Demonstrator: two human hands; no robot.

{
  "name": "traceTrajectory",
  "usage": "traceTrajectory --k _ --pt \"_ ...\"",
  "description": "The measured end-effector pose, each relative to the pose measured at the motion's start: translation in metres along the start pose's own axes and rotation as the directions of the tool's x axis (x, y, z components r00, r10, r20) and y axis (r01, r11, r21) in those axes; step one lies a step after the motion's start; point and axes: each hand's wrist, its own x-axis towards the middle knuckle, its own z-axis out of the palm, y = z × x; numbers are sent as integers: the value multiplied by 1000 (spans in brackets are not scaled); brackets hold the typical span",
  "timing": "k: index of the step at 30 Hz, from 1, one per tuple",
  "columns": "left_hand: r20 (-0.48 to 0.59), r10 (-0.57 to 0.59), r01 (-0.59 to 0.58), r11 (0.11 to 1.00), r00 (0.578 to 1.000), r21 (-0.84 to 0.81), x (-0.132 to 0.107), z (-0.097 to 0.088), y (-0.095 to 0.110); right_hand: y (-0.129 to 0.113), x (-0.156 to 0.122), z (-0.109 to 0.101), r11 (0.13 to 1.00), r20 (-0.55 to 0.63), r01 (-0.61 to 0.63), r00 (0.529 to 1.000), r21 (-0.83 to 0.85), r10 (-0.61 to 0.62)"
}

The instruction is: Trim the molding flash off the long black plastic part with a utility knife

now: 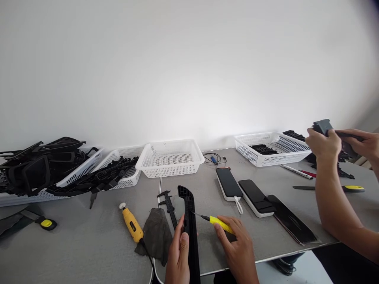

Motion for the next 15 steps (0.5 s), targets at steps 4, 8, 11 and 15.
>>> traceTrajectory --k 4,8,11,15 --pt "18 -8 9 998 1000 -57 0 -2 -1 2 0 0 1000 5 -23 1000 6 23" --pt "14 -22 23 998 1000 -53 -1 -2 -4 1 0 -1 1000 15 -17 1000 10 17" --pt "-27 16 -16 1000 1000 -9 -2 1 -4 0 1 -2 1000 18 -20 1000 14 19" --pt "-28 61 -60 997 998 41 -5 5 -2 0 2 -1 1000 8 -22 1000 14 21"
